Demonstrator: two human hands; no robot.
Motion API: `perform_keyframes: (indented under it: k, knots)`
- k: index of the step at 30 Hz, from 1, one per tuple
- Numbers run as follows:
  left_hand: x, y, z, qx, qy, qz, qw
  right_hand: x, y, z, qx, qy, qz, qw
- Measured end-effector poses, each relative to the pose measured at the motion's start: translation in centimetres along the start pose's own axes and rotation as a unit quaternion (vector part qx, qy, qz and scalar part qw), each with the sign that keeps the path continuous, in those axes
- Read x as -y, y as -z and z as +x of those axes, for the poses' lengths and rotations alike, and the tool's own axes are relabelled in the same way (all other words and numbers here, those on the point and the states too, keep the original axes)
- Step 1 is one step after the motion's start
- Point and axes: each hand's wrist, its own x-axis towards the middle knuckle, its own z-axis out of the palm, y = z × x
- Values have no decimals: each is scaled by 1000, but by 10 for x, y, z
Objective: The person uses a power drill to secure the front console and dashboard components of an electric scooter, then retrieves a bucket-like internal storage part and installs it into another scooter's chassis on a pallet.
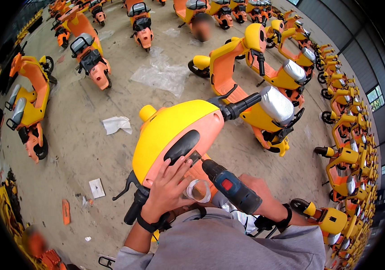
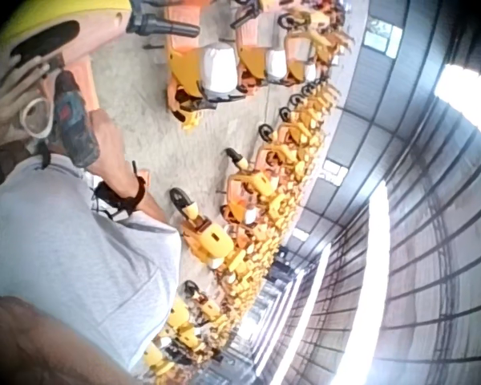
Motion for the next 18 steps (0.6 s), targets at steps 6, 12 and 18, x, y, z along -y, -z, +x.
perform_keyframes:
  k: [6,12,18]
  knots:
    - [-1,2,1,5,9,-19,1000,-3,-1,1,-19,-13,151,988]
    - [-1,2,1,11,6,-14,1000,1,0,2,-22,5,58,998]
    - [0,3,2,3,0,-11,1000,-7,-5,0,-23,22,23,999]
